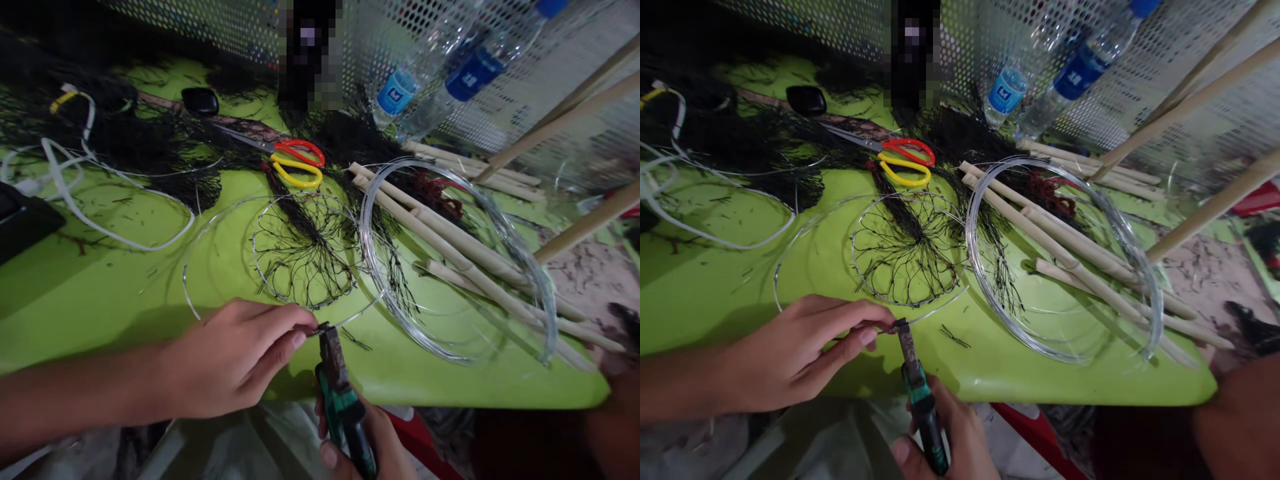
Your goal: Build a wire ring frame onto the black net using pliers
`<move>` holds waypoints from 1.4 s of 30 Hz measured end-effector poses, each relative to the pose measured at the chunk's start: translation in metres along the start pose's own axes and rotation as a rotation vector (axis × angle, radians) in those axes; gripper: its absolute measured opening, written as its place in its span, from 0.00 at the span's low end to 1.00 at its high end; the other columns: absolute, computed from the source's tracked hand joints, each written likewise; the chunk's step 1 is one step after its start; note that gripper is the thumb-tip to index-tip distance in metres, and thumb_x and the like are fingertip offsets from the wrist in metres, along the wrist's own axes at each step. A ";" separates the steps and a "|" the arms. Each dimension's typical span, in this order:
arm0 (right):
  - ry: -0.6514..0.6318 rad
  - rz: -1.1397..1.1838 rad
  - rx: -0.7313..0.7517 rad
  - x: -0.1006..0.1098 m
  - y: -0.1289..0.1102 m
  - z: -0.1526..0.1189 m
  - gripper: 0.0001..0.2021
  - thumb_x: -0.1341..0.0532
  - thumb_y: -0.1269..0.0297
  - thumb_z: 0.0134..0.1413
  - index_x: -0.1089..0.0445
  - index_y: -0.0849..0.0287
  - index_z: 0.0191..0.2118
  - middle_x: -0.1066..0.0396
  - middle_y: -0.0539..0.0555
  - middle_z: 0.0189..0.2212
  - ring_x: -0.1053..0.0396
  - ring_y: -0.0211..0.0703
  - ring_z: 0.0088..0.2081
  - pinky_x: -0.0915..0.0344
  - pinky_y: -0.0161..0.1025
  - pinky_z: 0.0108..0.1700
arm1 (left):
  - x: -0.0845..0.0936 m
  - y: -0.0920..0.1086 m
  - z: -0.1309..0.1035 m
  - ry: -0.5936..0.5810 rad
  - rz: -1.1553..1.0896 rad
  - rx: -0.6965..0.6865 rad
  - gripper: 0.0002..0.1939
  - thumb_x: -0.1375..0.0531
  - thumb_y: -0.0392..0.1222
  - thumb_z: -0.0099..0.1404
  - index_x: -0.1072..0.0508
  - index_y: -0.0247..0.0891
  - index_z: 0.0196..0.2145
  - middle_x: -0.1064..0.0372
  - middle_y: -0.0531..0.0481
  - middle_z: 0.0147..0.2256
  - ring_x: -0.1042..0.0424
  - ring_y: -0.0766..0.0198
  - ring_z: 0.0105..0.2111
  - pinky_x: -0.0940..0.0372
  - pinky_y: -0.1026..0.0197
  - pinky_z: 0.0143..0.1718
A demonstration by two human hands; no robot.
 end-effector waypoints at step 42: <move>0.272 0.051 -0.058 -0.018 0.034 -0.016 0.26 0.39 0.48 0.67 0.28 0.61 0.62 0.21 0.64 0.55 0.22 0.55 0.54 0.25 0.46 0.56 | -0.048 0.070 -0.052 0.283 0.636 -0.012 0.23 0.49 0.39 0.77 0.33 0.24 0.64 0.19 0.40 0.48 0.21 0.55 0.41 0.28 0.54 0.40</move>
Point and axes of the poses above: each hand's wrist, its own z-axis towards the middle knuckle, its own x-axis out of the back of the hand, y = z × x, the point moved 6 cm from there along z, towards the middle knuckle
